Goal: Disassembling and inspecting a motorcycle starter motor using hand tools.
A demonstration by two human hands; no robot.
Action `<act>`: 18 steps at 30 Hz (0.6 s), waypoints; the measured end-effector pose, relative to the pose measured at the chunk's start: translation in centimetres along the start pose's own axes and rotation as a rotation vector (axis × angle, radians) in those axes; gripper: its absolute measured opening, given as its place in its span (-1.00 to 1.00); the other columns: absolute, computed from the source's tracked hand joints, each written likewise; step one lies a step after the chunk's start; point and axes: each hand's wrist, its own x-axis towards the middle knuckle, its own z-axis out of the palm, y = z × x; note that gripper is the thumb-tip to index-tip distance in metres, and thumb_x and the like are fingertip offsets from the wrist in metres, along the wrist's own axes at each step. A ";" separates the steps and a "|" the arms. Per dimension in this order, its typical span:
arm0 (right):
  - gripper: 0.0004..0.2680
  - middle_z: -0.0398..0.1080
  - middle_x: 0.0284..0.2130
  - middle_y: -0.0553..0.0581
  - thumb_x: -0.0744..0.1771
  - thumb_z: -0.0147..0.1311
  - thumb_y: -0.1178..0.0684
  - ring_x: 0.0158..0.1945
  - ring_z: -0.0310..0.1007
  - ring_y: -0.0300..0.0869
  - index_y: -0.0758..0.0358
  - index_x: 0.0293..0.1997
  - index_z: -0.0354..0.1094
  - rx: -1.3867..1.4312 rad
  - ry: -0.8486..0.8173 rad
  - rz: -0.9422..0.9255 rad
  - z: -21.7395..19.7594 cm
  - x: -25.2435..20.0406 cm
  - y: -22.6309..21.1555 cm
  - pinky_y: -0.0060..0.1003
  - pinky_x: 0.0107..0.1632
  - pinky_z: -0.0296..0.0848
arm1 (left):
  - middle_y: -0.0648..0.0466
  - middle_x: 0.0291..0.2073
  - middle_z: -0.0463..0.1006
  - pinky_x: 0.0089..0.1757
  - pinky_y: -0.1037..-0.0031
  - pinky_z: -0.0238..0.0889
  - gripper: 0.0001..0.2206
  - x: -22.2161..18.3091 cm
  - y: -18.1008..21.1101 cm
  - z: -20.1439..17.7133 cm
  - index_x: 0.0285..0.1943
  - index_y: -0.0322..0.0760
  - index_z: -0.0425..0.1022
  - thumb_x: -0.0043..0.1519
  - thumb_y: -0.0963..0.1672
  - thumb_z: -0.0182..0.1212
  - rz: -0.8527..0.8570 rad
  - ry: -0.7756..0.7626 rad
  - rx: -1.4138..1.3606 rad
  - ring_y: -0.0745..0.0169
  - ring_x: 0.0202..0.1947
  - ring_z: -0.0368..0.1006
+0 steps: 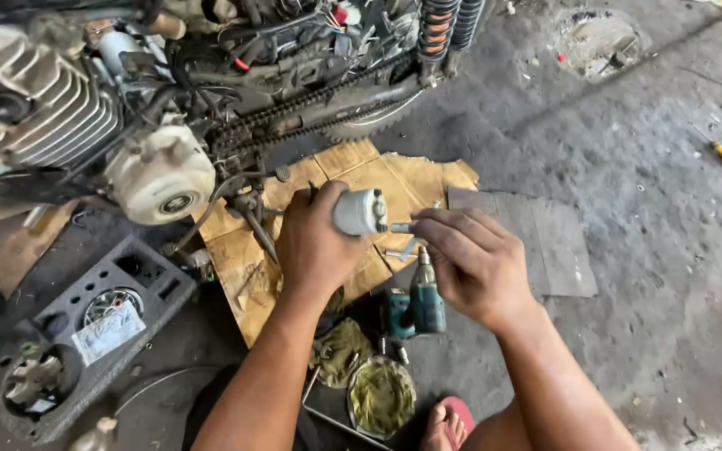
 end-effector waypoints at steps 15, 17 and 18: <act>-0.88 0.61 -0.17 0.21 0.36 0.09 0.28 -0.16 0.64 0.15 0.21 -0.21 0.58 0.266 0.046 0.104 4.4 -1.4 4.2 -0.07 -0.16 0.59 | -0.09 -0.28 0.53 -0.27 -0.21 0.45 -0.59 2.0 -1.8 1.2 -0.04 0.13 0.47 -0.11 -0.12 0.35 -0.071 -0.028 -0.037 -0.32 -0.14 0.58; -0.87 0.61 -0.17 0.20 0.36 0.10 0.28 -0.16 0.64 0.14 0.20 -0.20 0.59 0.252 0.055 0.101 4.2 -1.8 3.8 -0.07 -0.17 0.59 | -0.09 -0.27 0.53 -0.26 -0.21 0.45 -0.57 1.2 -1.5 1.2 -0.03 0.13 0.47 -0.13 -0.11 0.37 -0.078 -0.037 -0.047 -0.32 -0.14 0.58; -0.87 0.61 -0.16 0.20 0.36 0.10 0.28 -0.16 0.64 0.14 0.19 -0.20 0.59 0.240 0.062 0.101 4.1 -2.0 3.6 -0.07 -0.19 0.59 | -0.10 -0.27 0.54 -0.24 -0.21 0.46 -0.55 0.9 -1.3 1.2 -0.02 0.13 0.48 -0.15 -0.10 0.39 -0.088 -0.049 -0.059 -0.31 -0.13 0.58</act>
